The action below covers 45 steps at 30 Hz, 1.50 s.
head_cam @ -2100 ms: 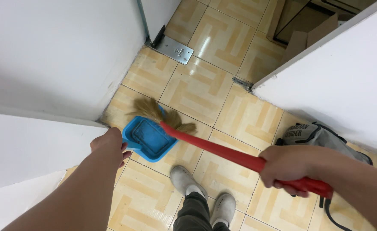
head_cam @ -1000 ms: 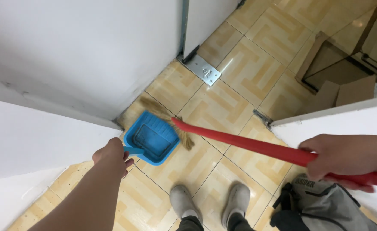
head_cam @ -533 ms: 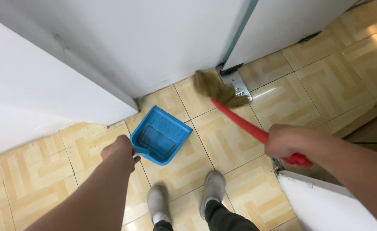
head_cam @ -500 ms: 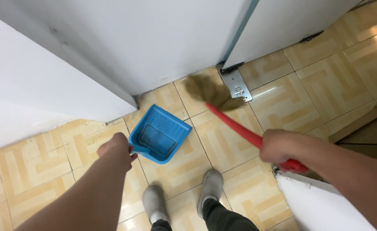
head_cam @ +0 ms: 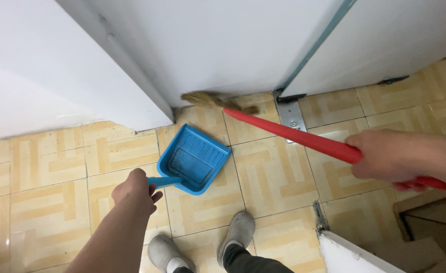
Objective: The person sweeps a tiled floor using a broom and a dustpan, navigating through various rooms and around objects like stairs, a mop bucket, and furniture. They continuously sweep debris into the dustpan while moving it to different locations to clean the entire area.
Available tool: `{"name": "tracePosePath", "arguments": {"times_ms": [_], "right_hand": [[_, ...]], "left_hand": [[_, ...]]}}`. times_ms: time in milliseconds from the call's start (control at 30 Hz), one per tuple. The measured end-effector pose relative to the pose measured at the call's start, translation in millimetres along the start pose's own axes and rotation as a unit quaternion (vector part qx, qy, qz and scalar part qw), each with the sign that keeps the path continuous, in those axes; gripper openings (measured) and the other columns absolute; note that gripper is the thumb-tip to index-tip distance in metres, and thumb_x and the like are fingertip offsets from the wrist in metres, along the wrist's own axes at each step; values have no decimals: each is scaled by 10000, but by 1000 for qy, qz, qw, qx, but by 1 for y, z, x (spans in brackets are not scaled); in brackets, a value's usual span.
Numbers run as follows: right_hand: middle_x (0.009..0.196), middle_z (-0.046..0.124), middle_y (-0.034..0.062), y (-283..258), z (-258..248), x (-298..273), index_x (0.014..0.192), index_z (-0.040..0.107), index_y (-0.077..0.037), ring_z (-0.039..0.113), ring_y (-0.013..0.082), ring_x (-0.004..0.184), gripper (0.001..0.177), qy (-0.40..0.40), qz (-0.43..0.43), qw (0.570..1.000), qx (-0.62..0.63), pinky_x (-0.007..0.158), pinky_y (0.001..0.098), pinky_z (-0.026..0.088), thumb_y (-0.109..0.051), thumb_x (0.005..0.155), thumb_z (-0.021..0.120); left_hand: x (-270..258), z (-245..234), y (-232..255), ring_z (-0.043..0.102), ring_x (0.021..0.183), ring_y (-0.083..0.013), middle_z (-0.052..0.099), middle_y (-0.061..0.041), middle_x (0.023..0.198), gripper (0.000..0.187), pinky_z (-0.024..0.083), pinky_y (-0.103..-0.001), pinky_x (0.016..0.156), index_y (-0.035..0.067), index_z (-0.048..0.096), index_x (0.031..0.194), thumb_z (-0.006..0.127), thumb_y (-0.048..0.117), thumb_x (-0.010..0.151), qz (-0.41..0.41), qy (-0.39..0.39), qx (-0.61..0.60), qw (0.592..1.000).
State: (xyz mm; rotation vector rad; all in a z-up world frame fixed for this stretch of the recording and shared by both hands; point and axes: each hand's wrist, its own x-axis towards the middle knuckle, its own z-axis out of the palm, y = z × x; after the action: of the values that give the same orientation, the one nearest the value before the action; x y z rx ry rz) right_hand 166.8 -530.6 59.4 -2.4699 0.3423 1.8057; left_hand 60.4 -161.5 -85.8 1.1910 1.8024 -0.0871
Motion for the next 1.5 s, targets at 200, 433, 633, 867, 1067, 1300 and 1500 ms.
{"name": "tracePosePath", "arguments": {"times_ms": [200, 433, 633, 867, 1067, 1300, 1500], "right_hand": [[653, 650, 148, -67, 44, 55, 1077, 639, 62, 596, 244, 465, 245, -24, -12, 1000, -10, 417, 397, 475, -67, 870, 621], [649, 637, 133, -42, 45, 4, 1072, 637, 50, 576, 230, 455, 242, -19, 8, 1000, 3, 409, 385, 458, -77, 865, 640], [645, 625, 121, 54, 10, 57, 1067, 636, 39, 559, 218, 447, 241, -20, -11, 1000, -13, 403, 374, 444, -86, 861, 656], [640, 611, 106, -47, 47, 57, 1062, 634, 26, 539, 204, 438, 242, -30, -33, 999, -22, 395, 361, 427, -96, 857, 674], [636, 599, 93, -183, 149, 24, 1058, 633, 15, 522, 192, 430, 244, -47, -20, 999, 1, 388, 351, 413, -104, 853, 690], [631, 586, 78, -243, 191, -95, 1053, 631, 2, 502, 178, 421, 248, -54, 19, 995, 86, 380, 338, 396, -114, 849, 709], [625, 577, 70, -174, 168, -105, 1043, 628, -5, 491, 171, 414, 244, -57, 14, 992, 114, 374, 331, 387, -124, 849, 715]], "left_hand": [[18, -16, -5, 682, 728, -201, 662, -109, 865, 221, 633, -402, 664, 6, 648, 1059, 587, 179, 935, -15, 20, -4, 1000], [36, -20, -2, 682, 728, -201, 666, -111, 866, 234, 634, -394, 657, 0, 653, 1064, 589, 185, 937, -21, -9, -4, 1000], [56, -65, -10, 682, 728, -201, 669, -112, 867, 244, 635, -388, 651, -6, 658, 1068, 590, 190, 938, -29, 3, -31, 999], [99, -141, -3, 683, 727, -201, 673, -114, 869, 256, 636, -381, 643, -12, 663, 1073, 592, 195, 940, -32, 19, -51, 998], [141, -179, 16, 683, 727, -200, 676, -116, 870, 267, 637, -374, 637, -18, 667, 1078, 594, 200, 942, -33, 9, -30, 999], [179, -199, 34, 683, 727, -200, 680, -118, 871, 280, 638, -367, 630, -25, 673, 1083, 596, 206, 944, -1, -44, 30, 999], [184, -226, 42, 683, 727, -201, 681, -120, 873, 286, 638, -365, 628, -30, 674, 1085, 598, 208, 945, 11, -48, 33, 998]]}}
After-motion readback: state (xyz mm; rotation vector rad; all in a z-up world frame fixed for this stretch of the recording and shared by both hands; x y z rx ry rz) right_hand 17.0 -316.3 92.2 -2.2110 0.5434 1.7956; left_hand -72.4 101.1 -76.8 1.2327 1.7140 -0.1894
